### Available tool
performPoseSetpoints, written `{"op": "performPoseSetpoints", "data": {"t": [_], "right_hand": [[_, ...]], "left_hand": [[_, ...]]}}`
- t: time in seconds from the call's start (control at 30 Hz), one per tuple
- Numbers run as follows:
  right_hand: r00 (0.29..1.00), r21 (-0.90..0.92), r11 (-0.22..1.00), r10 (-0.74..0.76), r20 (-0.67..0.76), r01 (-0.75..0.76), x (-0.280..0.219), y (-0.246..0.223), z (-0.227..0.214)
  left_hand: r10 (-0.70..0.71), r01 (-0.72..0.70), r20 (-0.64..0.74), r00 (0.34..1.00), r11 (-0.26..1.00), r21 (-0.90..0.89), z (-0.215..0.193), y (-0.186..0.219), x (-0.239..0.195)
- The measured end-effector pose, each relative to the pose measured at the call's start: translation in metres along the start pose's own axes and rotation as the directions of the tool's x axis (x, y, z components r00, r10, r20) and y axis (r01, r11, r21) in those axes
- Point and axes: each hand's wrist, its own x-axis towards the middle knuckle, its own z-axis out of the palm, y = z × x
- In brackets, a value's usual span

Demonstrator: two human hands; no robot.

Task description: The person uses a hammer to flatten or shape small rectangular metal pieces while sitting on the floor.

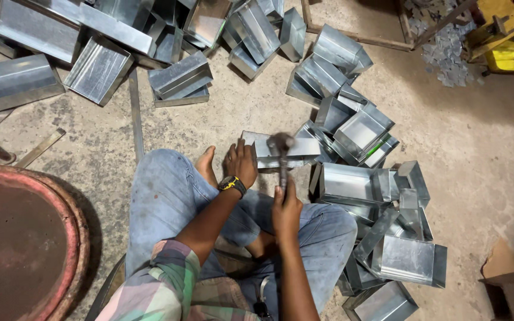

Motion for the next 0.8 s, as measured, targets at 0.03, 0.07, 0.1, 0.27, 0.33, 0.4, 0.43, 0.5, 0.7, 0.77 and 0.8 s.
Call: {"op": "performPoseSetpoints", "data": {"t": [0.03,0.07,0.1,0.27,0.33,0.4,0.43,0.5,0.7,0.77,0.8], "right_hand": [[0.999,-0.040,0.999,-0.012,0.045,0.014,0.004,0.001,-0.003],[1.000,0.085,0.996,-0.020,-0.007,0.021,0.003,0.001,-0.011],[0.998,0.211,0.976,-0.033,-0.059,0.045,0.002,-0.001,-0.024],[0.983,0.525,0.846,0.012,-0.185,0.089,0.006,-0.042,-0.092],[0.961,0.407,0.895,-0.075,-0.266,0.182,0.016,-0.060,-0.115],[0.947,0.351,0.909,-0.120,-0.299,0.226,0.028,-0.069,-0.131],[0.939,0.329,0.911,-0.143,-0.314,0.248,0.033,-0.071,-0.133],[0.944,0.254,0.939,-0.154,-0.291,0.231,0.038,-0.071,-0.129],[0.981,-0.061,0.980,-0.185,0.049,0.188,0.042,-0.054,-0.117],[0.992,-0.127,0.991,-0.035,0.119,0.050,0.043,-0.045,-0.127],[0.991,-0.150,0.988,0.044,0.123,-0.025,0.040,-0.042,-0.132]], "left_hand": [[0.008,-0.009,-0.011,1.000,1.000,-0.021,-0.003,0.001,0.002],[-0.032,0.034,0.061,0.998,0.999,-0.038,-0.009,0.003,0.005],[-0.073,0.080,0.123,0.990,0.995,-0.054,-0.016,0.006,0.013],[0.266,-0.279,-0.183,0.946,0.959,-0.050,-0.071,0.041,0.059],[0.448,-0.432,-0.048,0.893,0.881,0.191,-0.088,0.062,0.071],[0.418,-0.401,-0.008,0.908,0.876,0.268,-0.097,0.079,0.069],[0.402,-0.385,0.010,0.916,0.868,0.315,-0.102,0.083,0.069],[0.400,-0.382,0.011,0.917,0.867,0.321,-0.110,0.090,0.066],[0.388,-0.364,-0.012,0.922,0.873,0.325,-0.120,0.097,0.065],[0.390,-0.364,-0.018,0.921,0.873,0.326,-0.120,0.096,0.064],[0.391,-0.364,-0.018,0.920,0.873,0.326,-0.120,0.096,0.062]]}}
